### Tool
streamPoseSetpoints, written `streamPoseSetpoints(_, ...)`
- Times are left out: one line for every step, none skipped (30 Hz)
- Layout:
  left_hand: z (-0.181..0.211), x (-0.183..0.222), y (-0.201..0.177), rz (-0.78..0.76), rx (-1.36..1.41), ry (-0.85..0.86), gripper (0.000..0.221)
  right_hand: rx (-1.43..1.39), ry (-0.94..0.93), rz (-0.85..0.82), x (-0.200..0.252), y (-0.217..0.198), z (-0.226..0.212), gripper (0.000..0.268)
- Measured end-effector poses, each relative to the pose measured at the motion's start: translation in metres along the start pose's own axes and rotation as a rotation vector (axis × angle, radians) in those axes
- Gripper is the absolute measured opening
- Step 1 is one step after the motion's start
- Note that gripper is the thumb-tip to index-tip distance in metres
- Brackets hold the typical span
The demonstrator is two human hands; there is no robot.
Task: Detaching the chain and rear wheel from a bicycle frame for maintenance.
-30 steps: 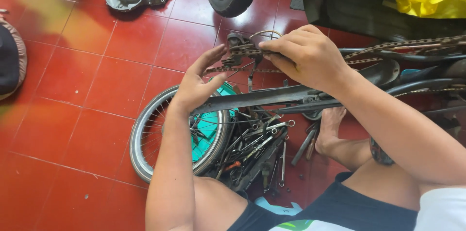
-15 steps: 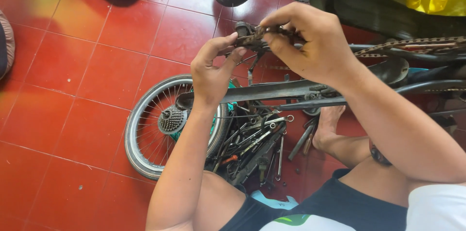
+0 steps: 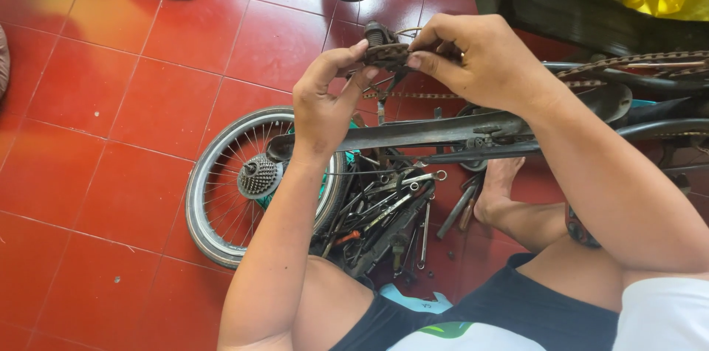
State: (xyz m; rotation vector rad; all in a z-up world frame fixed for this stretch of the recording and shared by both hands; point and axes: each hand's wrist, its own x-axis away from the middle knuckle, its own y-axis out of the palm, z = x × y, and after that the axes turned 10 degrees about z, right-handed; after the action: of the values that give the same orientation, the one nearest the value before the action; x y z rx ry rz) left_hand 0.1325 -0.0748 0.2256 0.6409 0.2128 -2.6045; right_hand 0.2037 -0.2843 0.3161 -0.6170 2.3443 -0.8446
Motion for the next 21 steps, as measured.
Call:
streamPoseSetpoints(0.0,0.0,0.0,-0.013,0.002,0.009,0.037,0.035,-0.058,0.023,0.0,-0.001,-0.001,0.014)
streamPoseSetpoints(0.0,-0.001,-0.001,-0.025,0.003,0.019,0.04,0.071,-0.118,0.047,-0.001,-0.002,-0.001,0.015)
streamPoseSetpoints(-0.005,-0.001,-0.003,-0.025,0.001,0.018,0.04,0.069,-0.118,0.045,-0.001,-0.004,0.001,0.015)
streamPoseSetpoints(-0.009,-0.001,-0.003,-0.057,-0.06,0.008,0.048,0.127,-0.154,0.043,0.0,-0.007,0.002,0.015)
streamPoseSetpoints(-0.013,0.0,-0.004,-0.089,-0.121,-0.002,0.055,0.186,-0.191,0.04,0.0,-0.01,0.004,0.016)
streamPoseSetpoints(-0.017,-0.001,-0.006,-0.089,-0.121,-0.002,0.055,0.186,-0.191,0.039,0.002,-0.007,0.007,0.016)
streamPoseSetpoints(-0.021,-0.002,-0.008,-0.084,-0.096,-0.054,0.056,0.28,-0.211,0.055,0.005,-0.005,0.011,0.023)
streamPoseSetpoints(-0.025,-0.004,-0.009,-0.084,-0.071,-0.103,0.058,0.376,-0.23,0.076,0.007,-0.003,0.014,0.031)
streamPoseSetpoints(-0.026,-0.007,-0.01,-0.088,-0.07,-0.1,0.058,0.378,-0.228,0.08,0.009,-0.002,0.008,0.031)
streamPoseSetpoints(-0.027,-0.007,-0.012,-0.08,-0.059,-0.197,0.058,0.408,-0.246,0.143,0.012,0.0,0.002,0.022)
streamPoseSetpoints(-0.029,-0.006,-0.015,-0.071,-0.048,-0.294,0.058,0.438,-0.264,0.206,0.015,0.003,-0.005,0.016)
streamPoseSetpoints(-0.032,-0.005,-0.015,-0.065,-0.047,-0.297,0.058,0.436,-0.268,0.2,0.017,0.008,-0.011,0.016)
streamPoseSetpoints(-0.034,-0.003,-0.015,-0.063,-0.024,-0.31,0.059,0.512,-0.154,0.044,0.02,0.013,-0.018,0.015)
streamPoseSetpoints(-0.036,-0.004,-0.014,-0.068,0.004,-0.318,0.061,0.59,-0.038,-0.109,0.023,0.017,-0.025,0.027)
streamPoseSetpoints(-0.039,-0.004,-0.012,-0.067,0.008,-0.317,0.061,0.594,-0.038,-0.109,0.024,0.026,-0.016,0.027)
streamPoseSetpoints(-0.042,-0.002,-0.01,-0.058,-0.015,-0.273,0.061,0.551,0.026,-0.239,0.027,0.036,-0.007,0.029)
streamPoseSetpoints(-0.045,0.0,-0.008,-0.049,-0.038,-0.23,0.061,0.505,0.091,-0.368,0.03,0.046,0.003,0.039)
streamPoseSetpoints(-0.039,0.001,-0.008,-0.049,-0.039,-0.229,0.061,0.505,0.091,-0.367,0.028,0.047,0.003,0.039)
streamPoseSetpoints(-0.033,0.002,-0.009,-0.108,-0.118,-0.29,0.061,0.611,0.161,-0.521,0.027,0.049,0.003,0.05)
streamPoseSetpoints(-0.028,0.004,-0.01,-0.158,-0.198,-0.354,0.064,0.72,0.225,-0.678,0.024,0.051,0.003,0.065)
streamPoseSetpoints(-0.018,0.002,-0.012,-0.149,-0.199,-0.355,0.064,0.721,0.217,-0.681,0.023,0.052,0.0,0.065)
